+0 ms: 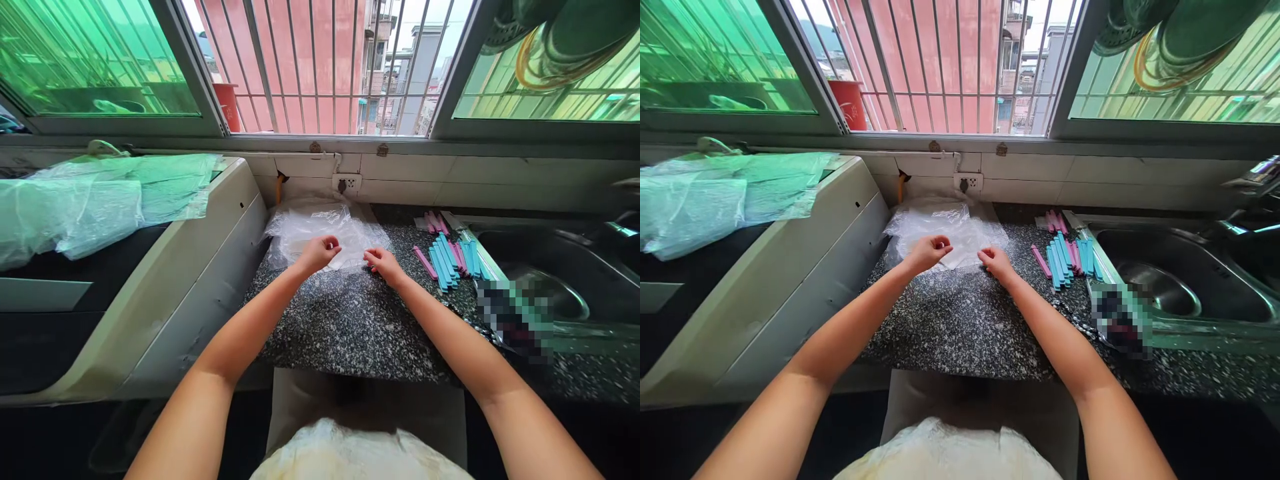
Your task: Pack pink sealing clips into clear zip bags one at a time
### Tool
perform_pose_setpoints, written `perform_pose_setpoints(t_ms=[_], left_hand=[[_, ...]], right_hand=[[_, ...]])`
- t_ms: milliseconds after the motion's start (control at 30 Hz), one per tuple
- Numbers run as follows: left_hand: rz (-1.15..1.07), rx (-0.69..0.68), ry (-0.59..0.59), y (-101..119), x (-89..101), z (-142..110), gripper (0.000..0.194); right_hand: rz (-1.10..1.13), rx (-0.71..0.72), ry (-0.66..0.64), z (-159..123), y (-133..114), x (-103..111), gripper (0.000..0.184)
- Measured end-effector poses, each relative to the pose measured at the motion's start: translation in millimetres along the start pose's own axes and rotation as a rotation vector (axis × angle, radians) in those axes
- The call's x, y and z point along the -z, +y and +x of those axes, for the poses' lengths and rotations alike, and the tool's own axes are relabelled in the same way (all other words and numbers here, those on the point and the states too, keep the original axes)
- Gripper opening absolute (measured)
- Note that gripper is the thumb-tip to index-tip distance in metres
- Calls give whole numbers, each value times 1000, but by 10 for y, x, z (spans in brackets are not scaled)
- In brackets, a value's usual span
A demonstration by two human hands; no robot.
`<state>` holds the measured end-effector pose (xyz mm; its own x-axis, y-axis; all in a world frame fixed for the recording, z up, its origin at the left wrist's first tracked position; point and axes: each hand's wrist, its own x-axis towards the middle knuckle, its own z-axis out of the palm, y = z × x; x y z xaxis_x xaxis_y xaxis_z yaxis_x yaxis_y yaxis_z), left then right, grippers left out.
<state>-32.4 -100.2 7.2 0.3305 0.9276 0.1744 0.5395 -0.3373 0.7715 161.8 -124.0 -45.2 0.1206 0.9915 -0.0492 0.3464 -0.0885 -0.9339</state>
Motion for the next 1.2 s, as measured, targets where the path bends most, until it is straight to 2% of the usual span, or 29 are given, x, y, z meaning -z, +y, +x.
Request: perform_pose_setpoints(t_ms=[167,333,467,600,700,800,900,1067,1200], left_hand=[[-202,-34,81,89,23,-69,11],[-378,-36,103,100,-56,-115,15],[-507,-13,127,71,-189,-130,23],[-653,80,150,27,-369,-138,32],[-727,153,125,10,-474,-165,36],[-720,176,71,-7,-499,-202,38],[-683,168,87,-42,-447,-226,37],[-568,76,226,-62,-330,-262,31],[-474,2,122,12,-325,-344,23]], right_hand=[[266,-19,-47,-161,-28,1,34],[398,-12,-34,-265,-50,33,38],[444,0,26,-302,-18,99,37],[456,16,91,-319,37,166,34],[427,64,149,-325,64,208,31],[359,131,171,-342,67,263,29],[239,208,125,-389,47,342,26],[69,272,-69,-514,-35,450,22],[0,295,-209,-608,-104,448,19]])
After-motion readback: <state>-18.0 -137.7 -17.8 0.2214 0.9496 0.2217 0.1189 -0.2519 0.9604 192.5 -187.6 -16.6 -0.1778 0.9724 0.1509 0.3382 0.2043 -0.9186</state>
